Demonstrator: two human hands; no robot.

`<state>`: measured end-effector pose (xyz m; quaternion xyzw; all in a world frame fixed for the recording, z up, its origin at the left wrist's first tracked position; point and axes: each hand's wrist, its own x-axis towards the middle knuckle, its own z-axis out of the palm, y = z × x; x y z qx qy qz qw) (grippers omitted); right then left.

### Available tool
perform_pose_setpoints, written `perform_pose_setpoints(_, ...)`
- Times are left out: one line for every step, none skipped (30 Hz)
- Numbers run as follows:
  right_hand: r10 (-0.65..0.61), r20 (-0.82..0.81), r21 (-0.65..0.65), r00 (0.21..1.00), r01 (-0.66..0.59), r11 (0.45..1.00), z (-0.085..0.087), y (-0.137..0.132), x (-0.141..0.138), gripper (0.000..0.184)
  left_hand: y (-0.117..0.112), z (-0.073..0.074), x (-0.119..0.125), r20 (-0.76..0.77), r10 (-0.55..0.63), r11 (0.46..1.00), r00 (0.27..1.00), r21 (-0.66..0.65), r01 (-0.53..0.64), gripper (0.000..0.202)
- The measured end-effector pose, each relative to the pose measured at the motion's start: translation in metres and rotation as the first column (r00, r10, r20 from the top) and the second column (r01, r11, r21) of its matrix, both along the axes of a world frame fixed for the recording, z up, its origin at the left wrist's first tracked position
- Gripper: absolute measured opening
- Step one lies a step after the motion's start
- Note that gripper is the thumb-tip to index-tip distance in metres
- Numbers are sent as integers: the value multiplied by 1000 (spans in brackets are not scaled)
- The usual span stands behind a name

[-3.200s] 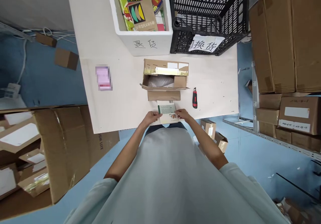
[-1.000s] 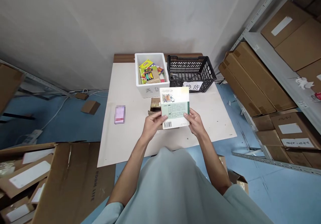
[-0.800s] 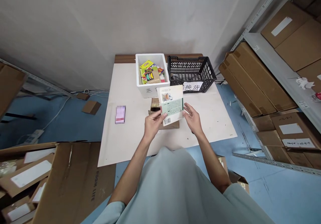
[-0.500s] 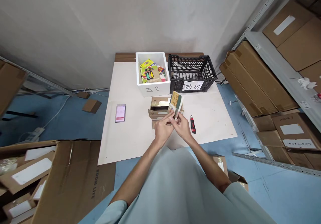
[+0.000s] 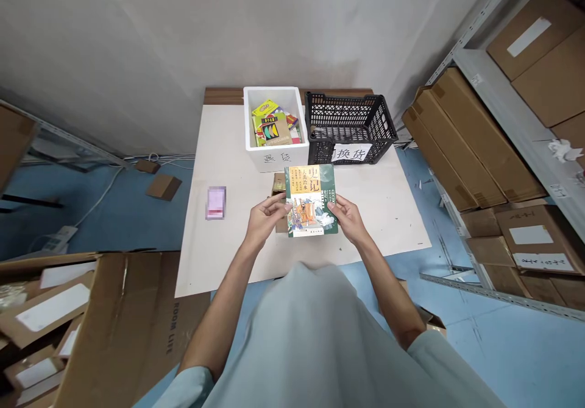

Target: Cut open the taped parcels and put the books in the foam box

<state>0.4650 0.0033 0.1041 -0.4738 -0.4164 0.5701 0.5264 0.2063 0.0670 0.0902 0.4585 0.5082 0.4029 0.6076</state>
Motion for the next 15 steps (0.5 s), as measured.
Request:
perform_pose_setpoints(4,11,1,1000,-4,1000,0,1,0,70,-1,3,1,-3,15,1000,1000,7,-15,87)
perform_pose_setpoints(5,26,4,1000,-5,1000,0,3,0,71,-2,5,2,-7,25,1000,1000,10,-25,85)
perform_pose_setpoints(5,44,8,999,-5,1000,0,4,1,72,-3,7,3,-12,33,999,999,14,-32,84)
perform_pose_setpoints(7,65,12,998,-8,1000,0,6,2,71,-3,8,5,-16,36,999,999,21,-36,83)
perform_pose_setpoints(10,89,16,996,-11,1000,0,8,4,71,-2,8,6,-21,35,999,999,31,-34,82)
perform_pose_setpoints(13,114,24,993,-16,1000,1,10,5,70,-1,9,6,-28,30,999,999,47,-29,81)
perform_pose_setpoints(18,138,34,990,-23,999,2,13,7,70,0,9,7,-38,23,998,999,67,-21,79)
perform_pose_setpoints(23,161,48,987,-31,998,4,15,8,69,1,10,6,-51,18,995,999,95,-13,76)
perform_pose_setpoints(26,182,64,983,-39,997,7,18,9,68,2,12,6,-66,15,992,998,130,-6,71)
perform_pose_setpoints(28,203,83,979,-45,996,11,20,10,68,3,15,6,-80,17,985,997,173,-3,66)
perform_pose_setpoints(23,225,103,974,-47,994,14,23,11,67,3,19,5,-94,24,975,995,224,-3,61)
perform_pose_setpoints(10,251,125,968,-42,991,18,25,11,66,3,23,4,-104,36,960,994,281,-6,54)
perform_pose_setpoints(-9,277,153,961,-35,988,22,27,11,63,3,29,3,-113,47,940,993,341,-5,47)
perform_pose_setpoints(-29,299,187,954,-28,982,26,29,12,60,3,34,2,-119,53,917,991,399,-1,41)
perform_pose_setpoints(-47,314,221,948,-24,975,30,30,12,55,3,40,0,-123,55,893,991,451,7,35)
